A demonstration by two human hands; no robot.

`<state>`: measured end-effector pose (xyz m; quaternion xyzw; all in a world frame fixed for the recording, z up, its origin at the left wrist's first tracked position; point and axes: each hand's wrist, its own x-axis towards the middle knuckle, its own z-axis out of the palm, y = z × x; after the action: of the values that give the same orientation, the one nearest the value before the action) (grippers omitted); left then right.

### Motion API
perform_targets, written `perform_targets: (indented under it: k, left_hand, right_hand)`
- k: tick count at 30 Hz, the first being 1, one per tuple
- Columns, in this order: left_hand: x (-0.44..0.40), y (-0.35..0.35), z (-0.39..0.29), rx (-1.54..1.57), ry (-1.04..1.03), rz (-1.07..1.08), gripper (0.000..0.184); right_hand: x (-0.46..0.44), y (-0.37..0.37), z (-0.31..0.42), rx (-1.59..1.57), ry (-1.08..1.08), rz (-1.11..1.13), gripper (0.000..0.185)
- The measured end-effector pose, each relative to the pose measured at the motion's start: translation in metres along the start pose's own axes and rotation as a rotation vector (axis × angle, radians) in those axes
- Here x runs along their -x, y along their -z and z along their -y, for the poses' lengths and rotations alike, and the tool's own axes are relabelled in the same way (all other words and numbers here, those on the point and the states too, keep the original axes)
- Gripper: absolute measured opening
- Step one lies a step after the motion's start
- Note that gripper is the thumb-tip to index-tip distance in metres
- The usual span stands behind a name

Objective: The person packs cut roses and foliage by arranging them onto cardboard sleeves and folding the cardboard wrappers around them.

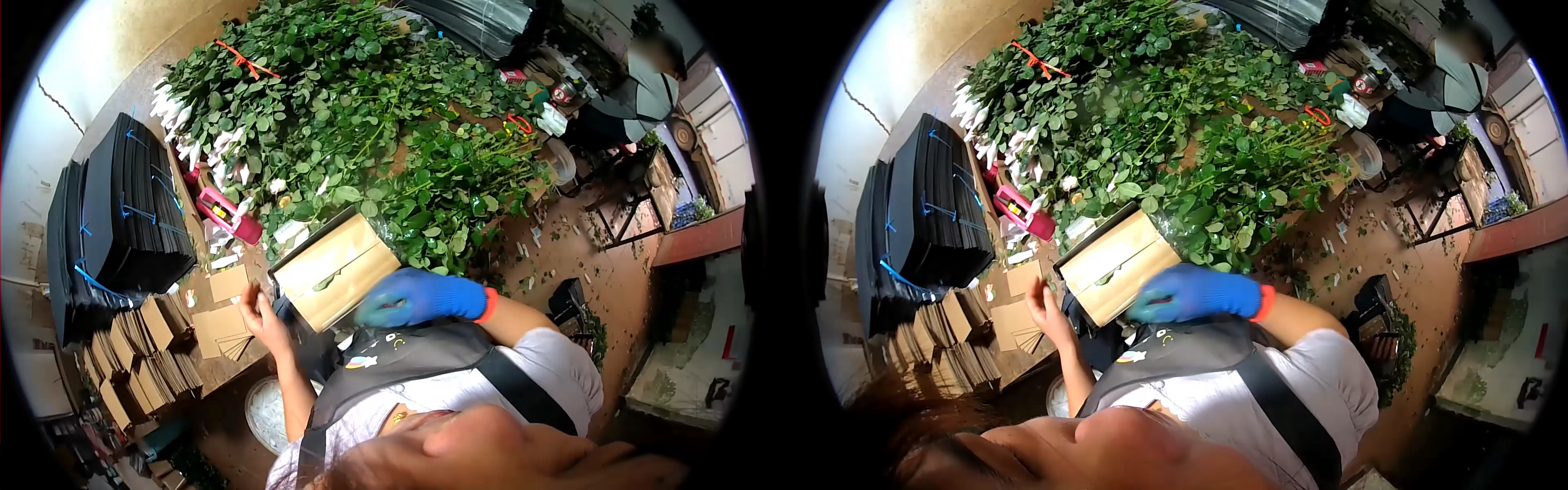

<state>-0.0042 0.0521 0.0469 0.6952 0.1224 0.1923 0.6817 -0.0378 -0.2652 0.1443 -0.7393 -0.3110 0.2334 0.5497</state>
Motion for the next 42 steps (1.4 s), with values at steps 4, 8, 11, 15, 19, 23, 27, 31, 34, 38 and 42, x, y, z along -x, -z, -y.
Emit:
perform_targets:
  k: [4,8,11,15,19,23,27,31,34,38,42]
  left_hand:
    - [0.029,0.048,0.064,0.001,0.248,0.000,0.039]
    - [0.051,0.056,0.048,0.174,0.449,-0.131,0.041]
    - [0.056,0.065,0.052,0.171,0.422,-0.092,0.044]
    - [0.040,0.022,0.002,0.313,0.503,0.372,0.056]
    - [0.019,-0.045,-0.051,0.708,0.577,0.808,0.059]
    - [0.021,-0.077,-0.108,0.739,0.261,0.971,0.069]
    - [0.062,-0.115,-0.182,0.680,-0.033,1.110,0.082]
    - [0.111,-0.136,-0.218,0.606,-0.207,1.394,0.083]
    - [0.125,-0.156,-0.234,0.359,-0.685,1.343,0.074]
    - [0.120,-0.154,-0.242,0.443,-0.657,1.455,0.075]
    - [0.086,-0.128,-0.188,0.704,-0.210,1.510,0.063]
  right_hand:
    - [-0.103,-0.042,0.011,0.719,0.631,-0.058,0.045]
    - [-0.161,-0.068,-0.017,1.048,0.756,0.351,0.050]
    - [-0.166,-0.058,-0.002,1.221,0.739,0.532,0.053]
    - [-0.130,-0.011,0.047,0.993,0.787,0.150,0.041]
    - [-0.030,0.010,0.107,0.618,0.567,-0.307,0.041]
    - [0.111,0.025,0.078,-0.141,-0.100,-0.468,0.050]
    - [0.151,-0.007,-0.002,-0.103,-0.282,-1.091,0.050]
    - [0.149,-0.006,0.001,0.008,-0.240,-1.252,0.049]
    - [0.153,-0.004,0.014,0.082,-0.237,-1.256,0.049]
    - [0.157,-0.003,0.028,0.177,-0.216,-1.233,0.050]
    - [0.151,0.001,0.048,0.293,-0.140,-1.140,0.052]
